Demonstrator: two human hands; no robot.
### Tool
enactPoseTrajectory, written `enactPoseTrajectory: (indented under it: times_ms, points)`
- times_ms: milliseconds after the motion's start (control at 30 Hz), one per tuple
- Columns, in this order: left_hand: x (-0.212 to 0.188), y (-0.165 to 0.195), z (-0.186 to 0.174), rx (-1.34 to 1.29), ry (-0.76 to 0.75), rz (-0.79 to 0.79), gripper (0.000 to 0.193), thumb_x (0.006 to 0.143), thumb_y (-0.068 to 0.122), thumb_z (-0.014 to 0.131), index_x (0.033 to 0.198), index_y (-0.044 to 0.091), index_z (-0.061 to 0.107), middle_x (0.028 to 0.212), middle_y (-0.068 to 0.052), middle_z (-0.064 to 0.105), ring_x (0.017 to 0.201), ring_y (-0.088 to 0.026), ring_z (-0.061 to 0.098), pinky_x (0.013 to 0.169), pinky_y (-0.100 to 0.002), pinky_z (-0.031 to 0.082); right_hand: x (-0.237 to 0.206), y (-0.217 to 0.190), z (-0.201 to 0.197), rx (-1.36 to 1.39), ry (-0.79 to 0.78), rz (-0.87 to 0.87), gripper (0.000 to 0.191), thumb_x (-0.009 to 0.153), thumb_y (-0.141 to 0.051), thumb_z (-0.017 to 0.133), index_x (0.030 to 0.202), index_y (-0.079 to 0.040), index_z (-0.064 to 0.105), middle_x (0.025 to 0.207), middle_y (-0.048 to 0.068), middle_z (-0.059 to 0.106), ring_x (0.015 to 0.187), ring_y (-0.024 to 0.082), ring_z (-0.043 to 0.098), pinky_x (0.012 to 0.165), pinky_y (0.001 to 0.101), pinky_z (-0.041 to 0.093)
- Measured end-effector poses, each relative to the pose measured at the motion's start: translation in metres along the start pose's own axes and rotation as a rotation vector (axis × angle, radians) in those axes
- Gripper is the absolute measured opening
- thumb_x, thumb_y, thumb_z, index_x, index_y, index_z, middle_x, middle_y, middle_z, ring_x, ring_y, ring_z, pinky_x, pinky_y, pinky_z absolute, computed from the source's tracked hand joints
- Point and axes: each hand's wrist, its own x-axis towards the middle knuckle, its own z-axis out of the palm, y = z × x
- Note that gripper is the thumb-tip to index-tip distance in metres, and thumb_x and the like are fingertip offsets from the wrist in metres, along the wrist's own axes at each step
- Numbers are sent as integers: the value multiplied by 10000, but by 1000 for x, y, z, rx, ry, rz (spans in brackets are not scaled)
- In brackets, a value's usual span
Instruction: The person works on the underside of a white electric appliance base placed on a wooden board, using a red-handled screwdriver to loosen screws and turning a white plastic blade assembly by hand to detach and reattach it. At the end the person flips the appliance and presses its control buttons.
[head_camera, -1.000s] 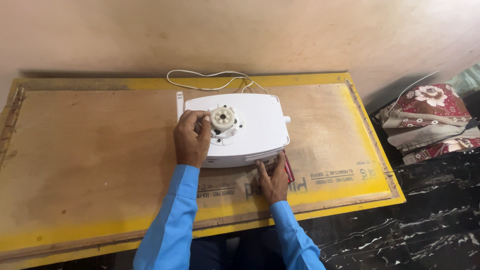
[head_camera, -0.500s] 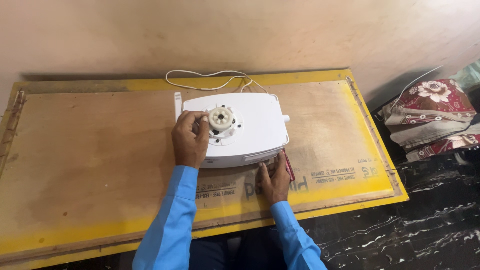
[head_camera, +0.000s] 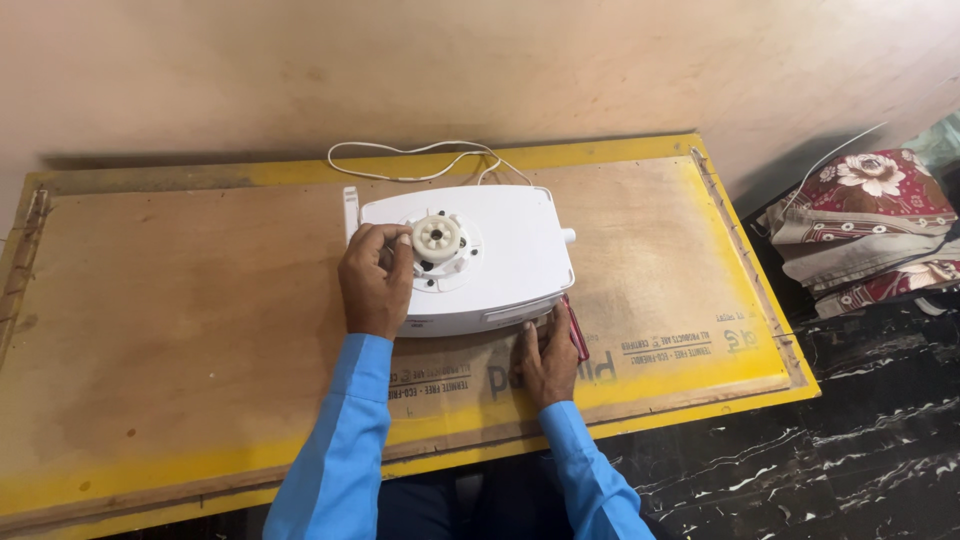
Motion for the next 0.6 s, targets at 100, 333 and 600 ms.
enactPoseTrajectory:
  times_ms: [100, 333, 600]
  points:
    - [0, 0, -1, 1, -1, -2, 76, 929, 23, 671, 977, 1, 725, 877, -47, 649, 609, -105, 508, 578, -285, 456, 0, -1, 0, -33, -3, 6, 647, 967, -187, 634, 1542, -55, 367, 831, 125, 708, 702, 210, 727, 623, 347, 614]
    - [0, 0, 0, 1, -7, -11, 71, 937, 38, 671, 975, 6, 722, 891, -42, 656, 615, -99, 529, 580, -282, 472, 2, 18, 7, -30, 38, -115, 598, 1016, -216, 601, 1536, -27, 373, 1079, 229, 713, 970, 318, 735, 830, 427, 611]
    - [0, -1, 0, 12, -17, -19, 81, 940, 38, 666, 979, 4, 727, 881, -43, 652, 617, -101, 526, 574, -284, 470, 1, 21, 9, -50, -27, 79, 595, 1002, -260, 547, 1544, -92, 367, 1072, 254, 741, 979, 355, 753, 875, 454, 597]
